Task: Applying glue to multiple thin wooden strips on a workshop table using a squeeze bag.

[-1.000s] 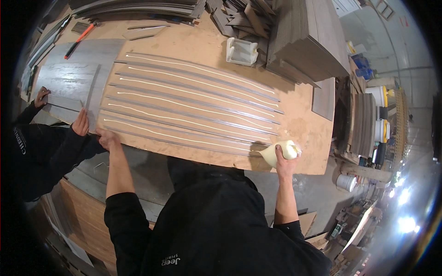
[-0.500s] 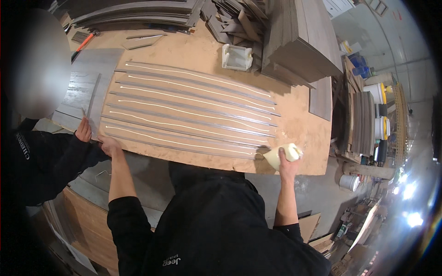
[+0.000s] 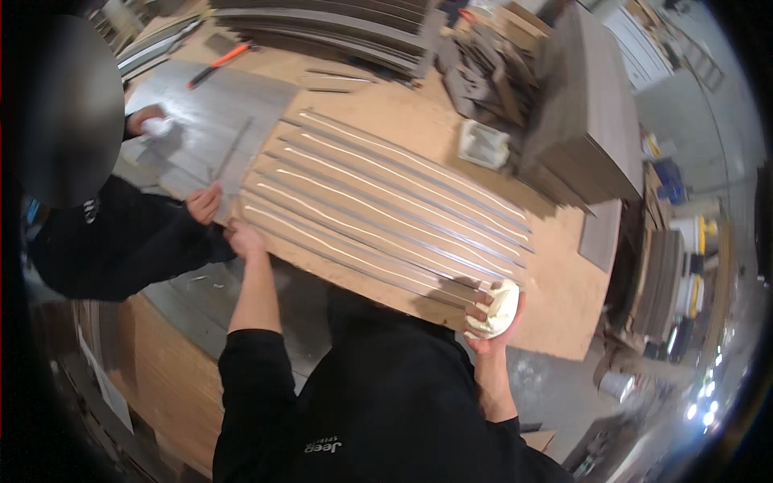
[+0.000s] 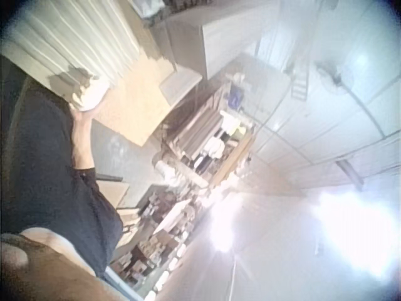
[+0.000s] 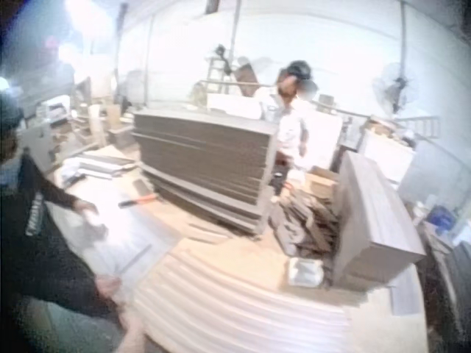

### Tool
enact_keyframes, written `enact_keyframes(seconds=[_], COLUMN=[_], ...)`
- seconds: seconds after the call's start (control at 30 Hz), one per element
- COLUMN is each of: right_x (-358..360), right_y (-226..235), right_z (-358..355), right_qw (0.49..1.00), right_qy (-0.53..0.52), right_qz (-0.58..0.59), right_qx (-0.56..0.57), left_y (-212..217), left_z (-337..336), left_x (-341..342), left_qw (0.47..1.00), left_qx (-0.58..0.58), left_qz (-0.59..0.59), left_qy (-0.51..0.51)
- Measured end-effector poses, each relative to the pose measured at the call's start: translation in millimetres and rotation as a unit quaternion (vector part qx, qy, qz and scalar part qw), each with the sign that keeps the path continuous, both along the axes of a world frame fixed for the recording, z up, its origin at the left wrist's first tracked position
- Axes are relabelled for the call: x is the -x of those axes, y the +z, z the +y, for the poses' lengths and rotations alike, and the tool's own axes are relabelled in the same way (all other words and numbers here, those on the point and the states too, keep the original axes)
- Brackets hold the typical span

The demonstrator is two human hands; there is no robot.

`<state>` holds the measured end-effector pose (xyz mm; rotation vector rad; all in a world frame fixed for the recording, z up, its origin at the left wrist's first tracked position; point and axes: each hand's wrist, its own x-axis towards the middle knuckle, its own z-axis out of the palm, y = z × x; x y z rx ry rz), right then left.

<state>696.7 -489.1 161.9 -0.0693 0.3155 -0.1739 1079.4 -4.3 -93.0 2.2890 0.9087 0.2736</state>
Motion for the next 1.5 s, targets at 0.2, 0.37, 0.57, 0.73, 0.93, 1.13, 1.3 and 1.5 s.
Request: enact_keyframes(seconds=[0.2, 0.37, 0.57, 0.73, 0.93, 1.13, 1.3, 1.5], right_x=[-54, -96, -123, -143, -159, -138, -116, -111], right_y=[22, 26, 50, 68, 58, 52, 47, 49], right_z=[27, 23, 19, 27, 37, 0, -11, -8], right_qw=[0.994, 0.998, 0.999, 0.988, 0.989, 0.987, 0.979, 0.968], right_qy=[0.029, 0.054, 0.011, -0.044, -0.031, -0.14, -0.182, -0.215], right_qz=[0.101, 0.033, 0.032, 0.103, 0.081, 0.042, 0.07, 0.109], right_qx=[-0.005, 0.012, 0.041, 0.105, 0.117, 0.071, 0.064, 0.064], left_y=[136, 145, 173, 250, 351, 360, 373, 367], left_z=[-122, -123, -68, -112, -285, -328, -362, -370], left_x=[19, 23, 57, 130, 147, 137, 154, 157], left_qw=[0.981, 0.977, 0.926, 0.871, 0.589, 0.563, 0.558, 0.546], left_qx=[0.17, 0.196, 0.143, 0.354, 0.415, 0.243, 0.222, 0.168], left_qz=[-0.062, -0.078, 0.192, 0.135, 0.28, 0.202, 0.208, 0.236], left_qy=[0.07, 0.041, -0.291, -0.312, -0.634, -0.764, -0.773, -0.786])
